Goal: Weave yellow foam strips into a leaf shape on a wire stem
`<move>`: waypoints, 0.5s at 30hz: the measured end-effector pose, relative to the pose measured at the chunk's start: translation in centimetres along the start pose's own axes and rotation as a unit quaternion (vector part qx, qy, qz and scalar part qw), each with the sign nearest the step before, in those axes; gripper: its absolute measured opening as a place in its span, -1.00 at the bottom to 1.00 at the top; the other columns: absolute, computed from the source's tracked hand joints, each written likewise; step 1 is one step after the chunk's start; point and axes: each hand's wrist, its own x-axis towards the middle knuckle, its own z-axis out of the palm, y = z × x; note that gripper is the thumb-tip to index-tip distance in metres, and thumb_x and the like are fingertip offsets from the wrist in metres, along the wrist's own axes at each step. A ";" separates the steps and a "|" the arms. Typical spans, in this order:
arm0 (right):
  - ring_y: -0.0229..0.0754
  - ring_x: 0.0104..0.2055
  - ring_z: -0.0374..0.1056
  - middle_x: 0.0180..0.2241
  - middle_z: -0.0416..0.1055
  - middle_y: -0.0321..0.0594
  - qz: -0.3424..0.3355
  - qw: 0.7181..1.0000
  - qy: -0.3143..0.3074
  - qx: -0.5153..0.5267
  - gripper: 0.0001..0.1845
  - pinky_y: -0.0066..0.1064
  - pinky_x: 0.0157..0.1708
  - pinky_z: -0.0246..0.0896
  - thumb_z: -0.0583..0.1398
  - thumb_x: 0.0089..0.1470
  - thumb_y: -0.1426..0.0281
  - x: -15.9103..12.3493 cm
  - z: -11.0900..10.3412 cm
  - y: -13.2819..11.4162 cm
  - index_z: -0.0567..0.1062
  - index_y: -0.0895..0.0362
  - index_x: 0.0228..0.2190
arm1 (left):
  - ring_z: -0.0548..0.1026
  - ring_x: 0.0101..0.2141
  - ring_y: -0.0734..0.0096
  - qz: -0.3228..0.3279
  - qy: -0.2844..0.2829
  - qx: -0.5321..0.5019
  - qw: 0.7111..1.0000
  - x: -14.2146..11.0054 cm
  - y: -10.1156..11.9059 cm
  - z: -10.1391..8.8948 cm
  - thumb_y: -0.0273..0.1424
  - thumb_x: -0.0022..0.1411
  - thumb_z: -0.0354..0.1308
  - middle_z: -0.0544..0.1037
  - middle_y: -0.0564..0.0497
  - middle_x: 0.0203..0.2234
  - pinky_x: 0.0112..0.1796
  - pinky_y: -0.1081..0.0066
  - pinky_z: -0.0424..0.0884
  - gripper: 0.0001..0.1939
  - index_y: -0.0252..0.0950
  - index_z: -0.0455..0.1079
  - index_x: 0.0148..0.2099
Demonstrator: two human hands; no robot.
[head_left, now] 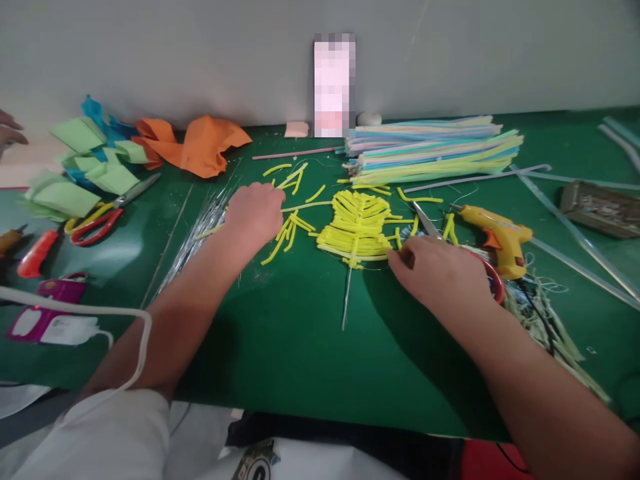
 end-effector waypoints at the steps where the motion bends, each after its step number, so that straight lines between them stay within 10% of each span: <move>1: -0.15 -0.58 0.23 -0.56 0.38 -0.15 0.004 1.000 -0.006 0.006 -0.62 -0.34 -0.56 -0.20 0.12 0.15 0.15 0.0 0.0 0.0 0.31 0.08 -0.60 | 0.40 -0.43 0.28 0.000 -0.006 0.011 1.000 0.0 -0.3 0.3 -0.43 0.04 0.20 0.49 -0.03 -0.54 -0.29 0.21 0.41 -0.93 -0.27 0.49 -0.37; 8: -0.17 -0.57 0.26 -0.54 0.42 -0.24 0.009 0.997 -0.019 0.077 -0.87 -0.36 -0.57 -0.08 0.18 0.05 0.28 0.1 -0.2 0.0 0.39 0.05 -0.46 | 0.44 -0.40 0.23 0.031 -0.014 0.001 0.999 0.1 1.9 -0.3 -0.46 0.15 0.10 0.52 -0.11 -0.47 -0.34 0.24 0.38 -0.86 -0.31 0.48 -0.37; 15: -0.16 -0.50 0.34 -0.52 0.48 -0.25 -0.009 0.983 -0.081 0.164 -0.83 -0.38 -0.53 0.00 0.17 0.09 0.29 -0.3 -0.5 -1.0 0.45 0.06 -0.50 | 0.49 -0.20 0.28 0.195 -0.092 -0.189 0.958 -0.8 7.3 -2.2 -0.37 0.26 0.12 0.57 -0.09 -0.22 -0.29 0.36 0.38 -0.84 -0.30 0.48 -0.18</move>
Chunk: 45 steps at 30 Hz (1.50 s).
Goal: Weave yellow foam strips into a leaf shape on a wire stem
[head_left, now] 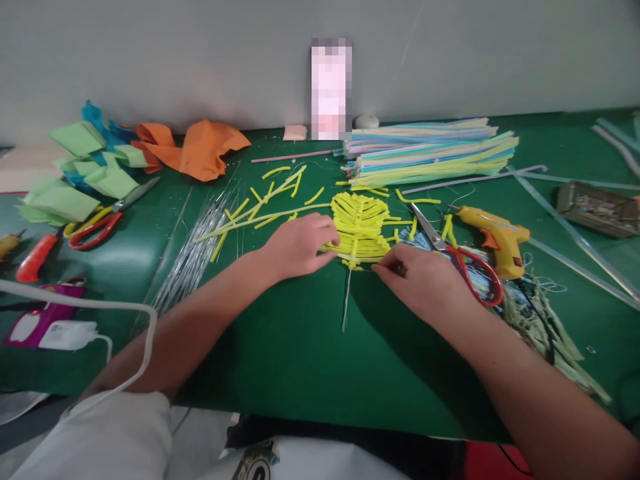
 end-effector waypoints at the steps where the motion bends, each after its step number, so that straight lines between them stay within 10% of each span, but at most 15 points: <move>1: -0.17 -0.52 0.32 -0.54 0.47 -0.24 -0.003 1.000 -0.018 -0.001 -0.76 -0.37 -0.54 -0.02 0.14 0.12 0.26 -0.1 0.0 -0.3 0.43 0.07 -0.54 | 0.48 -0.20 0.28 0.018 -0.015 -0.002 1.000 0.1 0.2 0.3 -0.39 0.27 0.11 0.56 -0.09 -0.22 -0.28 0.35 0.38 -0.84 -0.30 0.49 -0.18; 7: -0.20 -0.56 0.31 -0.59 0.45 -0.22 0.052 0.985 -0.115 0.114 -0.50 -0.37 -0.53 0.06 0.02 0.22 0.08 0.0 -1.0 -1.0 0.45 0.09 -0.60 | 0.43 -0.29 0.26 0.082 -0.042 0.067 0.993 0.1 0.0 0.9 -0.42 0.32 0.02 0.54 -0.10 -0.34 -0.29 0.31 0.32 -0.79 -0.32 0.49 -0.23; 14: -0.31 -0.63 0.34 -0.45 0.57 -0.14 0.116 0.799 -0.417 0.418 -0.51 -0.45 -0.62 0.24 0.20 0.08 -0.02 -0.3 -1.1 0.0 0.55 0.19 -0.37 | 0.43 -0.29 0.26 0.164 -0.008 0.097 0.982 0.2 0.0 1.0 -0.48 0.30 0.04 0.55 -0.12 -0.33 -0.32 0.32 0.29 -0.83 -0.34 0.46 -0.15; 20: -0.27 -0.56 0.41 -0.35 0.59 -0.08 0.178 0.761 -0.392 0.485 -0.52 -0.46 -0.61 0.32 0.26 0.07 0.07 -0.4 -1.1 -1.1 0.51 0.20 -0.14 | 0.42 -0.36 0.31 0.171 0.034 0.182 0.968 0.3 -0.2 1.0 -0.50 0.35 -0.04 0.54 -0.07 -0.40 -0.38 0.32 0.28 -0.78 -0.33 0.45 -0.19; 26: -0.24 -0.42 0.47 -0.11 0.57 0.00 0.190 0.744 -0.286 0.573 -0.47 -0.40 -0.47 0.40 0.26 0.09 0.21 -0.5 -0.4 -1.7 0.39 0.14 0.06 | 0.46 -0.37 0.33 0.141 0.206 0.206 0.946 -0.3 0.2 0.4 -0.49 0.28 0.05 0.59 -0.03 -0.34 -0.37 0.32 0.37 -0.82 -0.32 0.42 -0.10; 31: -0.25 -0.30 0.50 -0.01 0.53 -0.05 0.146 0.756 -0.194 0.608 -0.50 -0.38 -0.26 0.40 0.29 0.06 0.20 -0.4 0.2 -1.5 0.44 0.10 0.03 | 0.48 -0.34 0.42 -0.031 0.359 0.021 0.932 -0.8 1.0 -0.1 -0.53 0.23 0.09 0.57 0.02 -0.33 -0.27 0.34 0.45 -0.81 -0.22 0.41 -0.12; 36: -0.16 -0.16 0.52 0.06 0.49 -0.04 0.129 0.741 -0.197 0.629 -0.47 -0.31 -0.13 0.37 0.30 0.05 0.17 -0.2 0.3 -1.4 0.45 0.09 0.04 | 0.49 -0.37 0.46 -0.246 0.411 -0.212 0.852 -0.7 1.8 1.3 -0.34 0.32 0.04 0.52 -0.01 -0.26 -0.46 0.44 0.47 -0.83 -0.22 0.32 -0.06; 43: -0.14 -0.09 0.49 0.01 0.53 -0.12 0.145 0.659 -0.215 0.706 -0.54 -0.30 -0.08 0.35 0.28 0.07 0.19 0.0 0.6 -1.2 0.48 0.05 0.01 | 0.51 -0.39 0.50 -0.356 0.357 -0.574 0.645 -0.2 6.8 2.3 -0.34 0.11 0.28 0.52 0.03 -0.33 -0.47 0.51 0.43 -0.71 -0.26 0.31 -0.13; 45: -0.17 -0.10 0.48 -0.04 0.55 -0.17 0.155 0.625 -0.213 0.735 -0.62 -0.35 -0.11 0.36 0.25 0.10 0.17 0.2 0.7 -1.0 0.53 0.05 -0.07 | 0.53 -0.37 0.46 -0.343 0.323 -0.614 0.634 -0.1 8.0 2.1 -0.38 0.02 0.34 0.55 0.02 -0.33 -0.47 0.51 0.40 -0.65 -0.26 0.34 -0.14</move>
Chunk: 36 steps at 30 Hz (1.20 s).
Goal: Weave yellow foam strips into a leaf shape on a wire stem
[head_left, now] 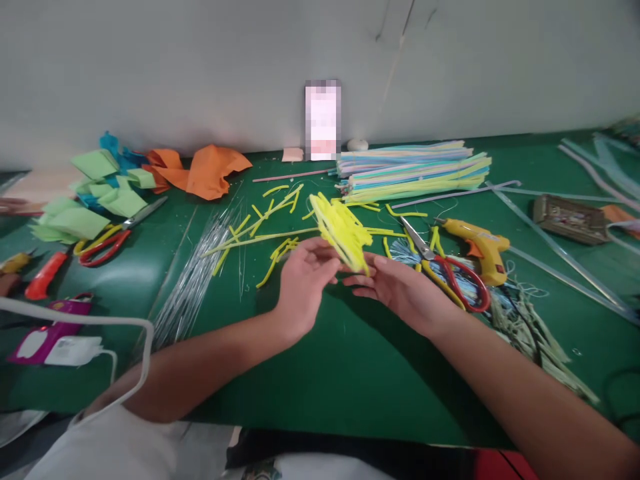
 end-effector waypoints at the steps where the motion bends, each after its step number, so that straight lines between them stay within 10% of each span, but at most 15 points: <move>1: -0.19 -0.13 0.47 -0.07 0.55 -0.18 0.002 1.000 0.001 0.019 -0.65 -0.38 -0.12 0.36 0.23 0.11 0.17 0.1 -0.2 0.0 0.55 0.06 -0.10 | 0.53 -0.37 0.44 -0.008 -0.031 -0.001 0.999 -0.3 0.1 0.2 -0.40 -0.01 0.35 0.57 0.01 -0.33 -0.46 0.50 0.39 -0.64 -0.26 0.36 -0.14; 5: -0.29 -0.32 0.44 -0.31 0.55 -0.27 -0.018 0.998 0.053 0.042 -0.78 -0.49 -0.29 0.36 0.29 0.03 0.27 0.4 -0.6 -0.1 0.58 0.09 -0.26 | 0.50 -0.44 0.48 -0.061 -0.121 0.046 0.990 -0.2 -0.2 0.3 -0.51 0.01 0.23 0.58 0.00 -0.41 -0.44 0.46 0.37 -0.83 -0.31 0.45 -0.26; 11: -0.35 -0.52 0.33 -0.45 0.44 -0.34 -0.071 0.989 0.125 0.017 -0.88 -0.51 -0.52 0.25 0.32 -0.11 0.40 0.2 -0.3 -0.3 0.49 0.12 -0.45 | 0.39 -0.54 0.56 -0.100 0.093 -0.012 0.991 1.9 -0.9 -1.2 -0.61 -0.07 0.07 0.47 0.07 -0.49 -0.53 0.50 0.29 -0.81 -0.32 0.40 -0.35; 15: -0.34 -0.55 0.31 -0.49 0.43 -0.32 -0.096 0.985 0.140 -0.016 -0.87 -0.50 -0.56 0.22 0.31 -0.11 0.38 0.1 -0.4 -0.2 0.50 0.14 -0.44 | 0.44 -0.45 0.51 -0.001 0.150 -0.024 0.988 4.4 0.3 -3.1 -0.57 -0.01 0.10 0.49 0.02 -0.36 -0.49 0.48 0.33 -0.78 -0.28 0.39 -0.25; 19: -0.29 -0.55 0.35 -0.51 0.45 -0.32 -0.096 0.981 0.152 -0.066 -0.83 -0.44 -0.51 0.30 0.34 -0.14 0.37 0.4 -0.6 0.2 0.51 0.13 -0.43 | 0.42 -0.41 0.49 0.317 0.119 0.127 0.932 6.1 2.1 -4.5 -0.41 0.15 0.22 0.47 0.05 -0.45 -0.38 0.44 0.35 -0.93 -0.24 0.40 -0.37; 21: -0.29 -0.55 0.36 -0.50 0.47 -0.31 -0.091 0.982 0.142 -0.083 -0.83 -0.42 -0.50 0.31 0.35 -0.13 0.36 0.5 -0.6 0.3 0.50 0.13 -0.43 | 0.29 -0.57 0.54 0.379 0.072 0.219 0.896 6.1 2.9 -4.8 -0.30 0.30 0.13 0.31 0.09 -0.67 -0.50 0.43 0.21 -0.60 -0.27 0.25 -0.58; 27: -0.28 -0.55 0.37 -0.48 0.50 -0.30 -0.083 0.981 0.145 -0.099 -0.80 -0.43 -0.50 0.32 0.35 -0.13 0.35 0.5 -0.7 0.3 0.51 0.13 -0.39 | 0.10 -0.68 0.60 0.387 -0.007 0.386 0.837 5.6 4.4 -4.9 -0.28 0.37 0.07 0.14 0.12 -0.77 -0.58 0.37 -0.02 -0.45 -0.29 0.08 -0.67; 36: -0.28 -0.55 0.37 -0.48 0.49 -0.30 -0.081 0.979 0.153 -0.110 -0.81 -0.43 -0.51 0.32 0.33 -0.11 0.35 0.7 -0.9 0.4 0.50 0.14 -0.39 | 0.29 -0.61 0.54 0.355 -0.094 0.350 0.862 6.5 3.8 -5.5 -0.26 0.44 -0.12 0.37 0.02 -0.69 -0.52 0.40 0.16 -0.43 -0.29 0.31 -0.62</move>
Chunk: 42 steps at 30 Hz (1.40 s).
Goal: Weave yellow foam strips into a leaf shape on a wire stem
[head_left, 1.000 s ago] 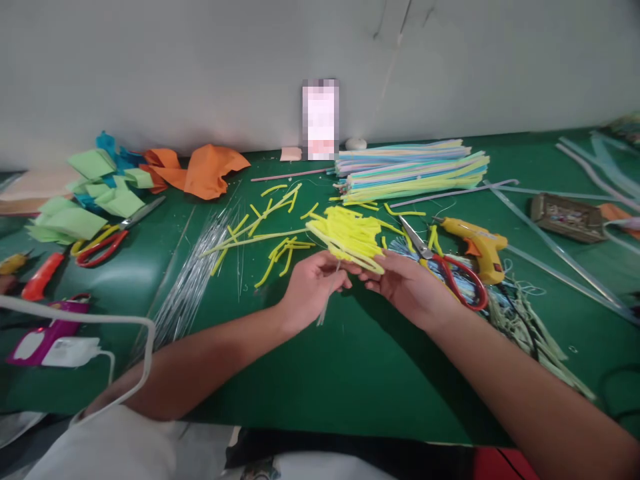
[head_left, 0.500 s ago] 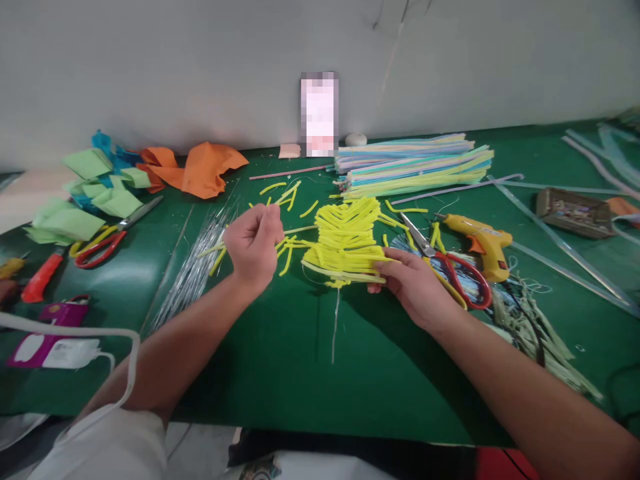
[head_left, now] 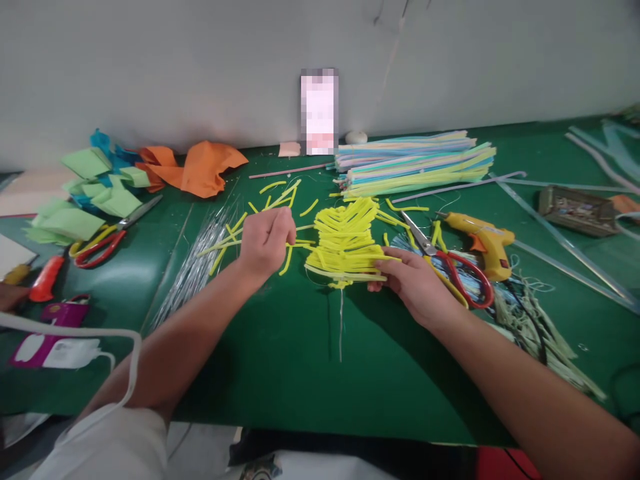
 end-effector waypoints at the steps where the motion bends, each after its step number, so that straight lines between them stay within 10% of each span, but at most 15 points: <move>1: -0.28 -0.55 0.38 -0.48 0.50 -0.30 0.001 1.000 -0.001 -0.001 -0.81 -0.44 -0.51 0.32 0.33 -0.10 0.35 0.0 0.0 0.0 0.50 0.14 -0.39 | 0.29 -0.60 0.53 -0.003 -0.013 -0.024 1.000 -0.1 -0.1 0.1 -0.26 0.44 -0.13 0.40 0.01 -0.66 -0.52 0.40 0.17 -0.44 -0.29 0.34 -0.60; 19: -0.27 -0.55 0.37 -0.51 0.48 -0.29 -0.006 1.000 -0.007 0.006 -0.83 -0.42 -0.51 0.32 0.33 -0.10 0.34 0.0 0.0 0.0 0.49 0.13 -0.43 | 0.34 -0.60 0.42 -0.070 0.003 -0.253 0.965 -0.6 0.1 1.5 -0.10 0.29 0.01 0.41 -0.05 -0.66 -0.60 0.38 0.19 -0.50 -0.24 0.37 -0.61; 42: -0.26 -0.54 0.37 -0.49 0.49 -0.29 -0.007 1.000 -0.012 0.007 -0.84 -0.41 -0.49 0.32 0.32 -0.08 0.33 0.0 -0.1 0.1 0.51 0.12 -0.40 | 0.25 -0.58 0.49 -0.051 -0.048 -0.272 0.960 -1.1 0.0 2.0 -0.35 0.05 0.16 0.31 0.05 -0.61 -0.53 0.39 0.18 -0.74 -0.24 0.14 -0.56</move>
